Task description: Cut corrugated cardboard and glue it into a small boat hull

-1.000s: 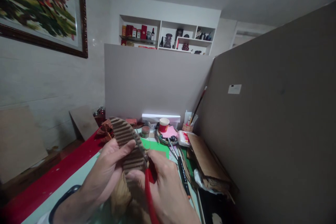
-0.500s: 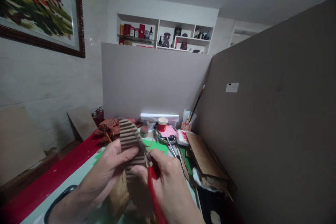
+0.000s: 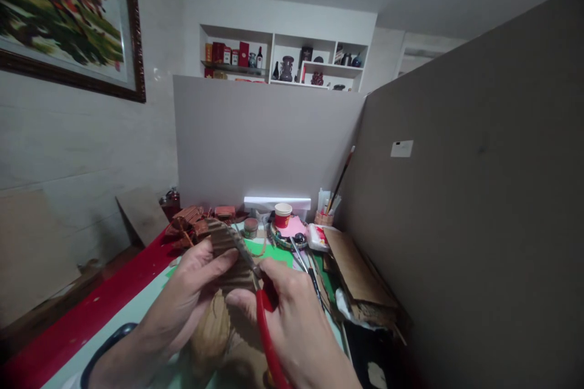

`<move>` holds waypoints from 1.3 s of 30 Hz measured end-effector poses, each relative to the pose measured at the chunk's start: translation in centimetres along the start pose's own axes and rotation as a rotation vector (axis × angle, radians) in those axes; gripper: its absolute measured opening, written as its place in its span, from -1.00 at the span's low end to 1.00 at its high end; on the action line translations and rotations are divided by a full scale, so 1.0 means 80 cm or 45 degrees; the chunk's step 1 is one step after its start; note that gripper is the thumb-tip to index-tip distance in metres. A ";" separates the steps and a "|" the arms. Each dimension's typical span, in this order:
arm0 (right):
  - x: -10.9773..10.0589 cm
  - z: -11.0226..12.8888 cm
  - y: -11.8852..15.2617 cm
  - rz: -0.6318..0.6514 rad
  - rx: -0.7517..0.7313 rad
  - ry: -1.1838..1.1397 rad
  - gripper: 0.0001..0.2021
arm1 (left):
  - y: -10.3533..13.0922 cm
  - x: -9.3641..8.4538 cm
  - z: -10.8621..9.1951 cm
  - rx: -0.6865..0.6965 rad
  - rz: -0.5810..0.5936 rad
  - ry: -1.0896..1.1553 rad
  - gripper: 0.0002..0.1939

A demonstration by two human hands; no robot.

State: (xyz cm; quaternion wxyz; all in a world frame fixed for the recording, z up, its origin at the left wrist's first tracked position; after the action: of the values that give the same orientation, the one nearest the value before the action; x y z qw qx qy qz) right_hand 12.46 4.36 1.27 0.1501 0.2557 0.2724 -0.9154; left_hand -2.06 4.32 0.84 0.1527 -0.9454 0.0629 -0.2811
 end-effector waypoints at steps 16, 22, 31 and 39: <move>-0.005 -0.002 0.001 -0.005 0.027 -0.009 -0.66 | 0.003 -0.007 0.003 -0.182 0.160 -0.099 -0.80; 0.001 -0.004 -0.001 0.040 0.038 0.062 -0.62 | 0.001 -0.003 -0.001 -0.095 0.045 0.051 -0.76; 0.001 -0.003 0.000 -0.027 0.032 0.114 -0.55 | 0.003 -0.010 0.003 -0.040 0.096 -0.196 -0.78; -0.003 0.003 0.003 0.065 -0.007 0.039 -0.61 | -0.005 -0.015 -0.013 -0.096 0.250 -0.322 -0.75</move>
State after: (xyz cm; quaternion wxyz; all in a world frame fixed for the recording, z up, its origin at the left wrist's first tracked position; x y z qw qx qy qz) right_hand 12.66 4.02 1.49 0.1698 0.2763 0.2705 -0.9064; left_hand -3.66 4.71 1.22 0.1505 -0.9676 0.1457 -0.1411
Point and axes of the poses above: each hand's wrist, its own y-axis away from the middle knuckle, its own x-axis out of the palm, z = x × y, the point moved 3 cm from there along -y, towards the middle knuckle, and after that the axes turned 2 degrees about x, right-handed, at the moved point
